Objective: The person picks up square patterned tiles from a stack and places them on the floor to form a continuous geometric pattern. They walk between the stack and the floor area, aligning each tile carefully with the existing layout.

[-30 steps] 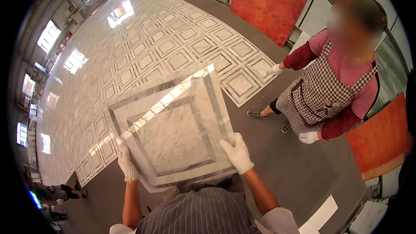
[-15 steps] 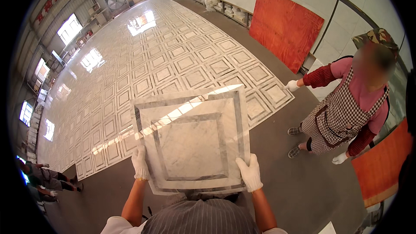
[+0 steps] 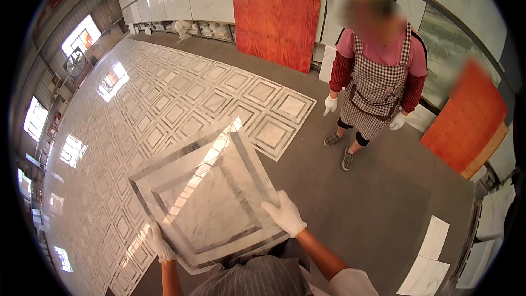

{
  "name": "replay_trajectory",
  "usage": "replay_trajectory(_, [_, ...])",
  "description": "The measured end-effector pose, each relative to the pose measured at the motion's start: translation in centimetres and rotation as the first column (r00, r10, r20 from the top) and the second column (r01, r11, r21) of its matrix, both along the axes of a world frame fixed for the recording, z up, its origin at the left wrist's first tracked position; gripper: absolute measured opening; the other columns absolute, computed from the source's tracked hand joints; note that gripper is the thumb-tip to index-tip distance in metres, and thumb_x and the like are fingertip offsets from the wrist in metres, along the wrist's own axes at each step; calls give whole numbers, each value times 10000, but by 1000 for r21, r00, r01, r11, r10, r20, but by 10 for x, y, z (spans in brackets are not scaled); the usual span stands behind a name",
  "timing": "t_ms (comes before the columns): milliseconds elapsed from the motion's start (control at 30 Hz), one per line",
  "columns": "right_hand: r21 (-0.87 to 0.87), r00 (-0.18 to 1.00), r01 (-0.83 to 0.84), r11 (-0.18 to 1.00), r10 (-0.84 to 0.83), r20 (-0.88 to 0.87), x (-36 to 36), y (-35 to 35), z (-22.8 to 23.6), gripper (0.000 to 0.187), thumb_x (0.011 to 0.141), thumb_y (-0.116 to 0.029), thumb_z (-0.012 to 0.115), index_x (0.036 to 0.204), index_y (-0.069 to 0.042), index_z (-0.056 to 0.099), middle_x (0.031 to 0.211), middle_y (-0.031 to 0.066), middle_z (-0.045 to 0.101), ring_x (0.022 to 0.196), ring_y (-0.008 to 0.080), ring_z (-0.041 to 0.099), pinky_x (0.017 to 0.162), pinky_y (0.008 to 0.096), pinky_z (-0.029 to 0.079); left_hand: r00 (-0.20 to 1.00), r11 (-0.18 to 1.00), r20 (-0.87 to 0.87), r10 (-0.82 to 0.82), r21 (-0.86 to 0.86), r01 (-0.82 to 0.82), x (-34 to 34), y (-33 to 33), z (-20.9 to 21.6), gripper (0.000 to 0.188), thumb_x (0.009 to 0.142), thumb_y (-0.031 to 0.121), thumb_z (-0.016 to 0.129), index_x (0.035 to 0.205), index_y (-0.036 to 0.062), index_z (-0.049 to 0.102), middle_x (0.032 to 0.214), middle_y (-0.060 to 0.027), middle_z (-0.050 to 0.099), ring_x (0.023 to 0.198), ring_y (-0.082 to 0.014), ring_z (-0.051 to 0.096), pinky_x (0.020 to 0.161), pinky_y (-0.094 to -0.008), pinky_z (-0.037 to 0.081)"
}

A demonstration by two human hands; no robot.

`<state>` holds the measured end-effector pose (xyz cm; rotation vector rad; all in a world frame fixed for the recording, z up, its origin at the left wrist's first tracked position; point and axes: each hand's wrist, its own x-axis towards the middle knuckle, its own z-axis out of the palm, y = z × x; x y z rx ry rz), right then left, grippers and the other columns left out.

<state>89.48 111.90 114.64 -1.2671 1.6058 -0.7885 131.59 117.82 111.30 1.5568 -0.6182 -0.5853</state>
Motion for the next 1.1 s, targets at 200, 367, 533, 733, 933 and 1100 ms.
replay_trajectory(200, [8, 998, 47, 999, -47, 43, 30, -6, -2, 467, 847, -446, 640, 1029, -31, 529, 923, 217, 661, 910, 392, 635, 785, 450, 479, 987, 993, -113, -118, 13, 121, 28, -20, 11, 283, 945, 271, 570, 1110, 45, 606, 1007, -14, 637, 889, -137, 597, 801, -281, 481])
replay_trajectory(367, [-12, 998, 59, 998, -58, 22, 65, -37, -2, 460, 844, -446, 644, 1005, -30, 527, 911, 218, 658, 894, 399, 632, 771, 451, 479, 998, 997, -7, -67, -30, 67, 41, -62, 28, 318, 940, 340, 575, 924, 27, 629, 818, 36, 561, 725, -74, 480, 650, -227, 390])
replay_trajectory(533, [12, 997, 70, 998, -70, 24, 75, -63, 2, 466, 842, -446, 644, 1019, -31, 530, 920, 216, 659, 896, 393, 634, 770, 449, 481, 996, 996, -44, -81, -27, 80, 48, -91, 31, 317, 939, 339, 582, 932, 25, 629, 841, 24, 584, 743, -84, 507, 672, -232, 411])
replay_trajectory(733, [43, 993, 93, 995, -96, 73, 66, -65, 0, 449, 831, -425, 657, 1007, -31, 534, 933, 185, 641, 901, 326, 622, 788, 411, 469, 996, 997, -47, -72, 3, 72, 41, -92, 33, 332, 931, 355, 598, 964, 26, 624, 889, 21, 591, 799, -86, 518, 710, -244, 420])
replay_trajectory(933, [68, 991, 106, 992, -111, 78, 60, -56, 4, 451, 827, -427, 658, 995, -27, 533, 935, 178, 634, 893, 313, 620, 790, 403, 464, 993, 994, -50, -111, 8, 111, 37, -93, 38, 319, 932, 353, 600, 973, 37, 620, 863, 32, 573, 784, -84, 507, 704, -239, 414])
replay_trajectory(1100, [49, 994, 104, 993, -106, 28, 63, -49, 9, 497, 841, -491, 612, 1018, -36, 517, 935, 203, 650, 888, 380, 630, 772, 434, 477, 992, 997, -103, -79, 3, 80, 29, -93, 48, 297, 942, 340, 582, 1013, 52, 604, 848, 36, 557, 755, -82, 489, 667, -236, 399])
